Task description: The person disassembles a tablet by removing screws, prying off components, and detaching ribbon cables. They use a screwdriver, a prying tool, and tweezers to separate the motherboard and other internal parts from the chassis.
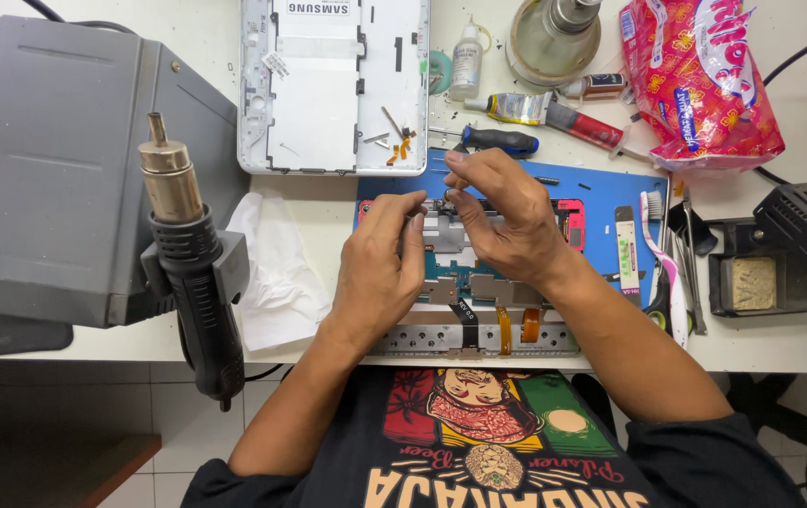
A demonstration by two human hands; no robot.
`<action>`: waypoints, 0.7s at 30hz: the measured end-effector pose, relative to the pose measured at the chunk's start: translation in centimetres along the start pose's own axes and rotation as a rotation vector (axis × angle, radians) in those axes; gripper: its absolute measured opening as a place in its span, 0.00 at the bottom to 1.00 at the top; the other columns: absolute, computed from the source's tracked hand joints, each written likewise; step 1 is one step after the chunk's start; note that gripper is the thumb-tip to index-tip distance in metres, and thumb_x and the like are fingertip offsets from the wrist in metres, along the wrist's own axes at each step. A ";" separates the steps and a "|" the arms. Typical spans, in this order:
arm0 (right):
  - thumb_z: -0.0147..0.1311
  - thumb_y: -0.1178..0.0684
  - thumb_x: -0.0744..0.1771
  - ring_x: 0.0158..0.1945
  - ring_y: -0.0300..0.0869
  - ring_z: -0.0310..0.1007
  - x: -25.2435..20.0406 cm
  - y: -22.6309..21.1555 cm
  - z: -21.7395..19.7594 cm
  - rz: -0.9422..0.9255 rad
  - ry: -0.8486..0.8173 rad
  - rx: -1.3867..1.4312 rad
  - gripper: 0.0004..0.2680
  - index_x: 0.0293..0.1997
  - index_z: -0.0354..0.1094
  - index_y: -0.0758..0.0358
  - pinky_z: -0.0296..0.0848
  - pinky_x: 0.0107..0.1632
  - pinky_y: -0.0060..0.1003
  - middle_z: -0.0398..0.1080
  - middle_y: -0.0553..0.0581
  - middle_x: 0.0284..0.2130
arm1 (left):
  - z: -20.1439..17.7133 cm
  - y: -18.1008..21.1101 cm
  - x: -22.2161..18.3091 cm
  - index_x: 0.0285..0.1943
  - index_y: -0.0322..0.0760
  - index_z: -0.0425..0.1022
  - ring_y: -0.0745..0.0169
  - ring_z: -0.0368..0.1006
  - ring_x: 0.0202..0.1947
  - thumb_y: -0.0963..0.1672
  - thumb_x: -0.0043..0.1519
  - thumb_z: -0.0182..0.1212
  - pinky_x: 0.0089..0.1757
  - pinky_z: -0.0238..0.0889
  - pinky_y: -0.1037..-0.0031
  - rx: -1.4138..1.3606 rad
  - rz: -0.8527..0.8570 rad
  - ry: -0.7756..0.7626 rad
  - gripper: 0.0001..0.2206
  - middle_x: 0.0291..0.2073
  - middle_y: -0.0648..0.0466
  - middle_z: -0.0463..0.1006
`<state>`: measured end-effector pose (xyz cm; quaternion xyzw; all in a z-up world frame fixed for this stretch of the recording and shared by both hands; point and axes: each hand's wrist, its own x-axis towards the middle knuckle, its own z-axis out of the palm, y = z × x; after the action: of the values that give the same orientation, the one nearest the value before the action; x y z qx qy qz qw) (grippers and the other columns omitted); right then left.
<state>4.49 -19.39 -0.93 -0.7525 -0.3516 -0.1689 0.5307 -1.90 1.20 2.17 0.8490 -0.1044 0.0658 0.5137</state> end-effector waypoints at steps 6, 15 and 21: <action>0.60 0.69 0.72 0.47 0.56 0.84 0.2 0.0 0.0 0.010 0.008 0.029 0.21 0.77 0.69 0.64 0.85 0.52 0.55 0.80 0.66 0.46 | 1.0 -0.4 0.5 0.66 0.25 0.78 0.40 0.85 0.50 0.39 0.77 0.51 0.49 0.80 0.57 0.119 0.006 -0.065 0.14 0.47 0.41 0.81; 0.65 0.67 0.70 0.47 0.56 0.84 0.4 0.0 0.1 0.012 0.015 0.026 0.22 0.76 0.69 0.64 0.86 0.52 0.56 0.80 0.65 0.47 | 1.6 -0.5 0.6 0.66 0.26 0.78 0.41 0.84 0.50 0.40 0.77 0.51 0.50 0.77 0.57 0.241 -0.020 -0.122 0.14 0.47 0.42 0.79; 0.65 0.65 0.70 0.45 0.53 0.84 0.2 0.6 0.3 0.004 0.010 0.024 0.22 0.77 0.70 0.61 0.86 0.51 0.54 0.79 0.61 0.44 | 1.7 -1.1 0.4 0.66 0.27 0.79 0.40 0.84 0.51 0.40 0.77 0.52 0.51 0.77 0.57 0.254 -0.014 -0.136 0.13 0.47 0.43 0.79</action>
<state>5.00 -19.15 -1.36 -0.7458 -0.3496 -0.1671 0.5418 -1.22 0.10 0.51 0.9104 -0.1238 0.0174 0.3943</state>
